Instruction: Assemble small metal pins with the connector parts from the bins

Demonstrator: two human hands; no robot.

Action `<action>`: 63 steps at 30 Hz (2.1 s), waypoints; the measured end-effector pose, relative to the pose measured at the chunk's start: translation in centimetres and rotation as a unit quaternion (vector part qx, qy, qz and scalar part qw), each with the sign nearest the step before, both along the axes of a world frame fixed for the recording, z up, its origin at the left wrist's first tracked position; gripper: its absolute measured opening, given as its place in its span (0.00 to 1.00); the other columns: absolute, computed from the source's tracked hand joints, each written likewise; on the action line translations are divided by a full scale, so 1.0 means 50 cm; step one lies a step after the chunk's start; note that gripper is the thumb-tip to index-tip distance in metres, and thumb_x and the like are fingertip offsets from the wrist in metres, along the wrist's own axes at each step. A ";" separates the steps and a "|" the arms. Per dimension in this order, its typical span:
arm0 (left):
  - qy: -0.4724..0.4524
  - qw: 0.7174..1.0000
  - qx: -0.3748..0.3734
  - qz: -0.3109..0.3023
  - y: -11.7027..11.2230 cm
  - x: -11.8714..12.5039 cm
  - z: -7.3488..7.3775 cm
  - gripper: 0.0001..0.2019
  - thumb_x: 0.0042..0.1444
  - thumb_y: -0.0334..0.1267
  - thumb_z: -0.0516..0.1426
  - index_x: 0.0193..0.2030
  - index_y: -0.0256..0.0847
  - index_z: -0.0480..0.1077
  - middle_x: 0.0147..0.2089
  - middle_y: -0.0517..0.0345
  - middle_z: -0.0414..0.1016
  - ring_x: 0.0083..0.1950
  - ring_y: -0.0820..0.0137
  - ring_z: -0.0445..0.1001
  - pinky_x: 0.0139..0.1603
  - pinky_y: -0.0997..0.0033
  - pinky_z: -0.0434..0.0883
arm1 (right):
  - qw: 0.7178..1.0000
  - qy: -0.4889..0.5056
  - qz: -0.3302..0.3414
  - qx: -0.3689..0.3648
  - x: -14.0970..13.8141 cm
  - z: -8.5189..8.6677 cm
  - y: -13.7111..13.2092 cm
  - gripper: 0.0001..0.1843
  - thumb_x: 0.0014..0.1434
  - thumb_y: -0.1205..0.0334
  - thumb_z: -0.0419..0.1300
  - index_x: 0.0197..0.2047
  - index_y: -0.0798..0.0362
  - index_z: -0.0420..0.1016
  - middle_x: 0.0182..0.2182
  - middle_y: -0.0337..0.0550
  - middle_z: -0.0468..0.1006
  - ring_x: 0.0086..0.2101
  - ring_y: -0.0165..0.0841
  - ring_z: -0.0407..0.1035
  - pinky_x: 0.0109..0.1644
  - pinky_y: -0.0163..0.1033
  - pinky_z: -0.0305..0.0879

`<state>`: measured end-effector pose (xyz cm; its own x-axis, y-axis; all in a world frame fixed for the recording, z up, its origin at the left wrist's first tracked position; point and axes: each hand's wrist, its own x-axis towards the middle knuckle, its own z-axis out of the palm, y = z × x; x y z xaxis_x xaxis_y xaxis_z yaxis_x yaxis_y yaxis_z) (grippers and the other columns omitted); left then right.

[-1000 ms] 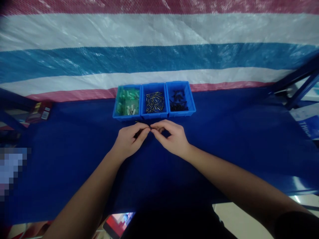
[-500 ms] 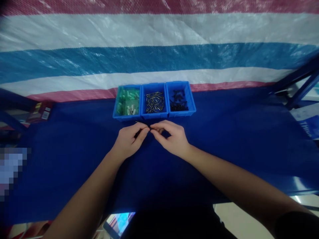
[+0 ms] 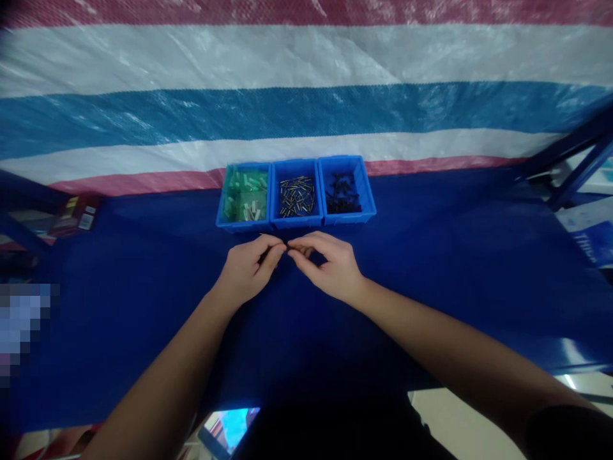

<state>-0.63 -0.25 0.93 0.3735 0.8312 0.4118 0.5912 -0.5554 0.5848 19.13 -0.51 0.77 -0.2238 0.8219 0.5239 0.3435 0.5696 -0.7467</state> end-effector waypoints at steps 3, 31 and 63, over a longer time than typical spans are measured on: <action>-0.023 1.000 -0.009 0.002 -0.002 0.001 -0.003 0.08 0.67 0.41 0.57 0.47 0.42 0.73 0.30 0.64 0.77 0.29 0.76 0.75 0.34 0.77 0.70 | 1.000 0.012 -0.012 -0.003 0.001 -0.001 0.000 0.06 0.61 0.66 0.65 0.43 0.50 0.81 0.33 0.41 0.83 0.31 0.31 0.76 0.35 0.37 0.76; -0.026 1.000 -0.011 -0.006 -0.001 0.000 -0.005 0.06 0.67 0.38 0.57 0.45 0.42 0.74 0.32 0.63 0.78 0.30 0.76 0.76 0.33 0.77 0.68 | 1.000 -0.009 -0.006 0.017 -0.001 -0.001 0.000 0.06 0.62 0.66 0.65 0.43 0.50 0.81 0.35 0.43 0.84 0.32 0.32 0.77 0.35 0.38 0.76; 0.008 1.000 0.008 -0.009 -0.001 0.000 0.000 0.11 0.69 0.42 0.53 0.39 0.40 0.73 0.29 0.62 0.77 0.29 0.74 0.76 0.32 0.75 0.68 | 0.998 0.026 -0.001 -0.051 0.006 -0.001 0.005 0.02 0.61 0.64 0.68 0.39 0.51 0.83 0.35 0.40 0.85 0.33 0.32 0.79 0.38 0.37 0.75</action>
